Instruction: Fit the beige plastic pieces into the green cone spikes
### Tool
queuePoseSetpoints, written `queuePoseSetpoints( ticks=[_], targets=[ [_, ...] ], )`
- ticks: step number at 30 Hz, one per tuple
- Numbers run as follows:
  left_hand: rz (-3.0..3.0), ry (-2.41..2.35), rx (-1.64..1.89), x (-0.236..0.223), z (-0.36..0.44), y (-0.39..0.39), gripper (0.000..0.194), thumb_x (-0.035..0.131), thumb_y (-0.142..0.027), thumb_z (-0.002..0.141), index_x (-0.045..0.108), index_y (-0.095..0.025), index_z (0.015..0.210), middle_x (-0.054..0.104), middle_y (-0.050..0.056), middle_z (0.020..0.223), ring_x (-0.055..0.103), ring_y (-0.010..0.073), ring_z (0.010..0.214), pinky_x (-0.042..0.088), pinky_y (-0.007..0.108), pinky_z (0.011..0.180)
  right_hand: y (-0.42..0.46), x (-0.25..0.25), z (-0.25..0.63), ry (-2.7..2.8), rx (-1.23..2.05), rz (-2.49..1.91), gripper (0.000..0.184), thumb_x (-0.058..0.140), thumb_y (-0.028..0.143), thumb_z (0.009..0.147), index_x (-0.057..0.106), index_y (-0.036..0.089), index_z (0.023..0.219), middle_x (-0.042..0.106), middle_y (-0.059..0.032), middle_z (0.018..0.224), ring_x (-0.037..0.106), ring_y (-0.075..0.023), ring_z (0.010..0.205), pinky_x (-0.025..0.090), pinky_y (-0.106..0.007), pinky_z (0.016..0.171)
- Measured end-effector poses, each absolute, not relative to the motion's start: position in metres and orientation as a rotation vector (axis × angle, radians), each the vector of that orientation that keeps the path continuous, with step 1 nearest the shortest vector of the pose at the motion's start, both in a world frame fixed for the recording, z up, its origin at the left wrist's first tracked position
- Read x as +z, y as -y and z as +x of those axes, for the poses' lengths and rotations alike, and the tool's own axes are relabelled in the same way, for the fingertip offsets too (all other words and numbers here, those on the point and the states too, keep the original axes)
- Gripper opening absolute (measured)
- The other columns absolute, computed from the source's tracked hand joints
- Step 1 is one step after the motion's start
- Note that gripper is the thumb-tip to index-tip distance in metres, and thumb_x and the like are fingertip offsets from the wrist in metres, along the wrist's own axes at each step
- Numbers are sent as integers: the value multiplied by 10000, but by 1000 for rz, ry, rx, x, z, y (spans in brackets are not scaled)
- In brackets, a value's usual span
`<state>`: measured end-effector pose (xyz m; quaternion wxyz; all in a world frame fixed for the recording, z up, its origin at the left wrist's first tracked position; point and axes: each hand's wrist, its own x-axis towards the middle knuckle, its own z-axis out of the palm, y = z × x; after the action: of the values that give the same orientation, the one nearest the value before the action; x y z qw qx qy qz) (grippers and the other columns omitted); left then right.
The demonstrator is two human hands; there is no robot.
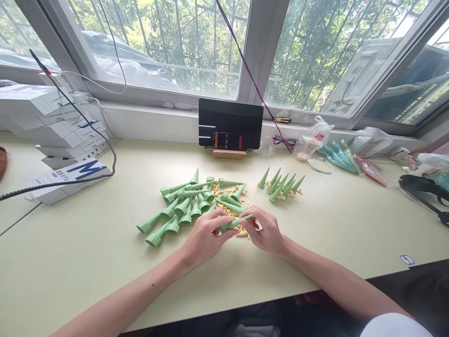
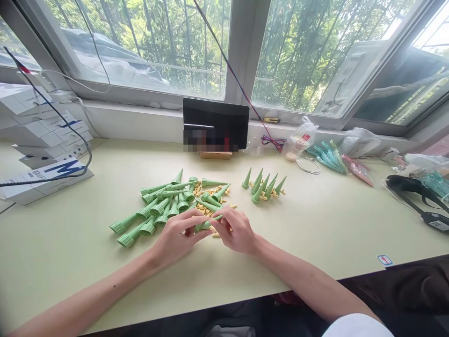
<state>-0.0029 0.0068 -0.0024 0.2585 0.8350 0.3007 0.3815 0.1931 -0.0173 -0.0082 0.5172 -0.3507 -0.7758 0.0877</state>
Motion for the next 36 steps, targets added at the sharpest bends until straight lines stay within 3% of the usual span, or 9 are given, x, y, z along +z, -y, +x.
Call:
queuePoseSetpoints(
  ticks=[9,13,18,23,36],
  targets=[
    [2191,-801,1093,-3,-2,-5,130,634,-208,896,689,-182,1010,672,63,994,595,95,676,519,183,528,17,-12,194,1802,177,-841,53,502,213,968,552,204,952,555,4,691,402,-81,466,350,-212,422],
    [2195,-798,1144,0,-2,-3,90,596,-210,923,675,-173,945,663,69,1016,587,82,648,510,184,524,13,-4,201,1752,121,-879,91,483,196,970,562,198,924,619,-35,760,501,-103,529,410,-219,454],
    [2197,-728,1059,0,-2,-3,147,528,-161,950,642,-170,857,676,51,928,602,99,690,469,180,531,-2,28,224,1705,-22,-1183,142,526,273,959,570,193,851,606,0,665,559,-111,525,431,-218,496],
    [2203,-719,959,-7,-2,-3,163,564,-103,908,603,-169,764,676,22,828,582,104,670,433,190,550,-22,46,250,1729,105,-1470,188,518,355,950,557,191,867,641,-2,717,563,-103,482,404,-217,493],
    [2175,-874,898,-6,-2,-2,232,653,-131,856,499,-174,687,639,-20,732,455,92,570,371,208,566,-44,49,265,1867,188,-1787,155,523,258,900,569,183,772,673,-2,631,563,-114,412,462,-259,587]
  ],
)
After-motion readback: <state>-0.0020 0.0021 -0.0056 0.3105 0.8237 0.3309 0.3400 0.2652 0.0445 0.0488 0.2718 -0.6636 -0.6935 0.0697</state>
